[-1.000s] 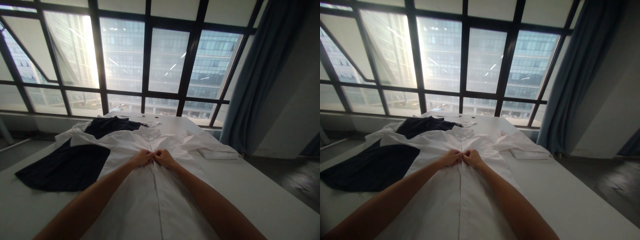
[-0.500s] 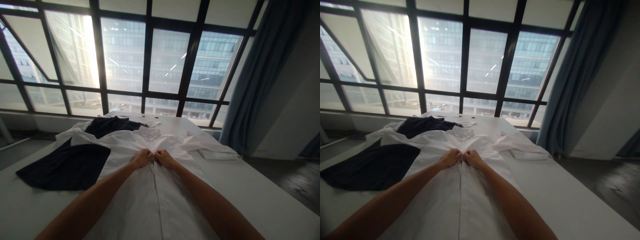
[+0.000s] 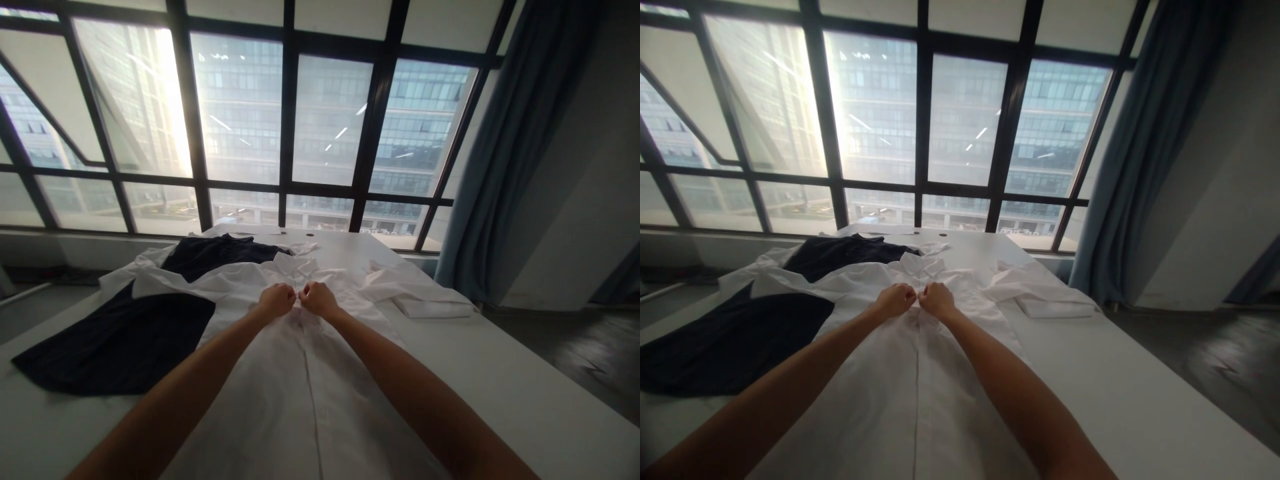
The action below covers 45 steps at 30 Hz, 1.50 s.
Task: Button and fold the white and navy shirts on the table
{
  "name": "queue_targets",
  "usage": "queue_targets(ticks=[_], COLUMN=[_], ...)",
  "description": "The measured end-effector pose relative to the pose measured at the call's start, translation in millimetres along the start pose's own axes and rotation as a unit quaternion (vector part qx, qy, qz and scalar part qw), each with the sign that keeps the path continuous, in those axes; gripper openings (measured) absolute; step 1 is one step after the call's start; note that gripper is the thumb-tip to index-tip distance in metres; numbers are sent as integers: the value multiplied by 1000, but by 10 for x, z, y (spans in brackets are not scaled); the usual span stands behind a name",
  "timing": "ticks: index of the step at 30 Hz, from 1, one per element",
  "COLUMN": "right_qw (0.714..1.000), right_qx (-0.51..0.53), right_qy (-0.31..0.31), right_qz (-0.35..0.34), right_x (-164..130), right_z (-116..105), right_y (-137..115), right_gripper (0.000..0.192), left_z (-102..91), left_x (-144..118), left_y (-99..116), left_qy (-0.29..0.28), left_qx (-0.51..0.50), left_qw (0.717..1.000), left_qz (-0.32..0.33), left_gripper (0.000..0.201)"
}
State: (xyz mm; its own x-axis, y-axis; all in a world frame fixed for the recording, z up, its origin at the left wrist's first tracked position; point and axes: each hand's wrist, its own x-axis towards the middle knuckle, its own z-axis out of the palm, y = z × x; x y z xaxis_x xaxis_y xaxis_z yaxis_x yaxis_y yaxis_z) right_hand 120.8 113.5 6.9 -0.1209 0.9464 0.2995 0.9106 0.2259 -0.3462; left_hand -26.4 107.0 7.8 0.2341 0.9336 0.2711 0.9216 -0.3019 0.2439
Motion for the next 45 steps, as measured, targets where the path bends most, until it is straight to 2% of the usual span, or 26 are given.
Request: queue_targets(ticks=[4,6,8,10,12,14,17,20,24,28,33,37,40,45], right_qw=[995,991,989,993,992,983,963,946,952,963,961,956,948,931], right_qx=[-68,-73,-60,-20,54,144,252,317,306,260,255,269,296,364], right_qy=[-69,-113,-130,-118,-107,-112,-86,-60,-20,28,35,55,35,-11], right_qz=[22,21,20,24,26,31,44,39,-9,-68,-105,-107,-107,-34], right_x=[329,434,490,503,488,461,418,373,302,239,184,167,190,276], right_z=[33,64,95,131,182,255,376,443,428,410,401,392,408,471], right_y=[-101,-68,11,121,243,364,500,542,493,439,401,391,413,454], right_gripper=[32,29,21,12,16,23,18,15,15,16,22,22,24,19], left_z=[81,120,154,192,240,287,322,311,301,337,414,502,552,556], left_x=[220,288,346,408,477,545,614,610,506,408,397,432,450,439], left_y=[-68,-84,-83,-66,-43,-21,-1,5,-3,-25,-57,-94,-121,-126], left_qy=[-44,-48,-47,-48,-50,-51,-58,-90,-120,-103,-71,-44,-28,-24], left_qx=[0,-11,-22,-33,-58,-97,-170,-231,-301,-347,-378,-386,-398,-429], left_qw=[999,998,998,997,995,990,975,956,927,912,905,904,901,891], left_qz=[-23,-34,-43,-50,-61,-87,-131,-156,-191,-194,-182,-178,-169,-147], left_gripper=[27,25,23,20,18,14,8,18,27,30,29,29,28,22])
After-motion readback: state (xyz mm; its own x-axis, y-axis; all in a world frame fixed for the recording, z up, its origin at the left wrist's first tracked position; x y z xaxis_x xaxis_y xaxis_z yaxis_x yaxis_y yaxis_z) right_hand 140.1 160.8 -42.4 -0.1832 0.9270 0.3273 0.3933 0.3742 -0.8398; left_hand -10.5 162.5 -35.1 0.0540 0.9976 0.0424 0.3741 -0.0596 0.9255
